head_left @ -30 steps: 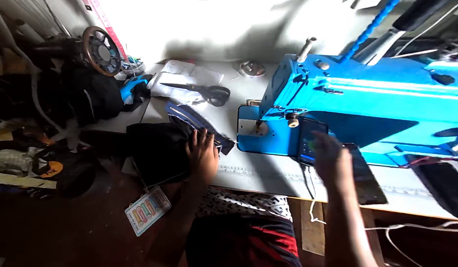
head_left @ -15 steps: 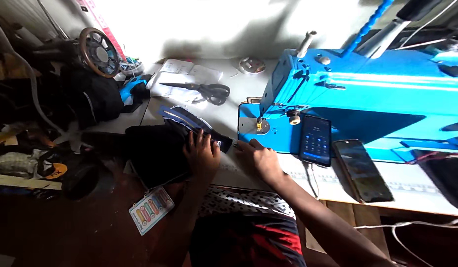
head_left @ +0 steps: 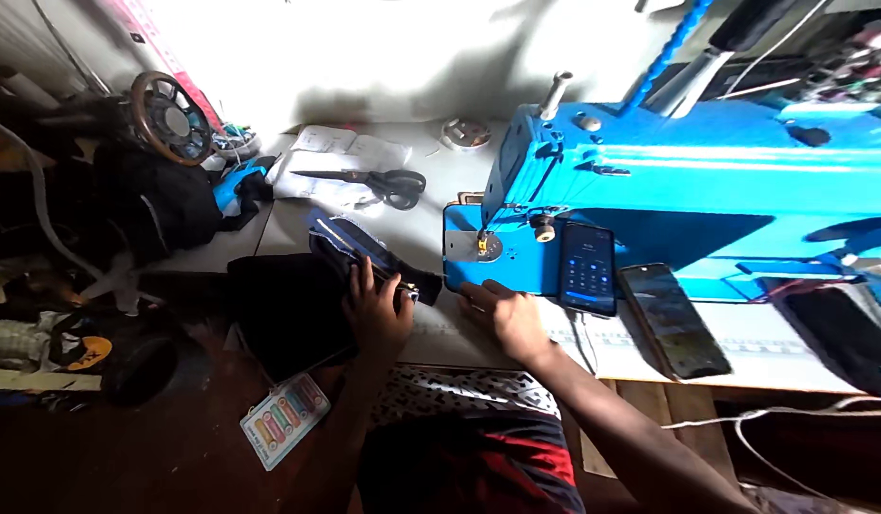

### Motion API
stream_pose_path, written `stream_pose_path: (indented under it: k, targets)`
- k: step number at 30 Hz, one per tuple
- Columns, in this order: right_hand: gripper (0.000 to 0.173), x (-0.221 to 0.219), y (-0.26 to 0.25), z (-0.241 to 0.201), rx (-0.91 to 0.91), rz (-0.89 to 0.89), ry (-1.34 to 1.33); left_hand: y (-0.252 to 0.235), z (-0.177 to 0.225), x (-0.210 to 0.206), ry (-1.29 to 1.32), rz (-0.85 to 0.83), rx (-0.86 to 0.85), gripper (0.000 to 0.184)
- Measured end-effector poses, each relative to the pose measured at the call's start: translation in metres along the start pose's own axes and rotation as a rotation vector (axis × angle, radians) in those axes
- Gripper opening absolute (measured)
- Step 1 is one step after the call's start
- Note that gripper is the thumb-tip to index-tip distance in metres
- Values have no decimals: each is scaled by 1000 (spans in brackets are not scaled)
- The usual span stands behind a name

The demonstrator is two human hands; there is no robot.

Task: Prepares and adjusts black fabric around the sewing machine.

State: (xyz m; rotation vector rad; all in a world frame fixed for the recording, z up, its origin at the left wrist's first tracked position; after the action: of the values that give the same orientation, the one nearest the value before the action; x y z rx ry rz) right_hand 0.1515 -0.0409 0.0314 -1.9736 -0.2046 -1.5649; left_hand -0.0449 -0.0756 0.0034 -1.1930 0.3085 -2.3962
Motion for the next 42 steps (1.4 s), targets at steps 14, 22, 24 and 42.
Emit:
stream_pose_path:
  k: [14, 22, 24, 42]
  targets:
    - [29, -19, -6, -9, -53, -127, -34, 4, -1, 1, -25, -6, 45, 38]
    - [29, -14, -2, -11, -44, 23, -22, 5, -1, 0, -13, 17, 39, 36]
    - [28, -19, -9, -14, -25, 32, -36, 5, -1, 1, -11, 4, 52, 36]
    - [26, -11, 3, -14, -87, -10, -71, 5, -1, 0, -10, 26, 38, 36]
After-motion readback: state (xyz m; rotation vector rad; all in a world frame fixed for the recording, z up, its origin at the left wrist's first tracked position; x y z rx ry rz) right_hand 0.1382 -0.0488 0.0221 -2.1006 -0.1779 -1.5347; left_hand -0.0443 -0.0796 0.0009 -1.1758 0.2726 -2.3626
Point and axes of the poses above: each hand's wrist, its own y-axis away from the middle knuckle, its own x-axis out of the back of the hand, z = x × y, the point moved 5 cm from there along -y, towards the middle knuckle, and after that the axes turned 11 degrees about y, right-handed, at the moved point
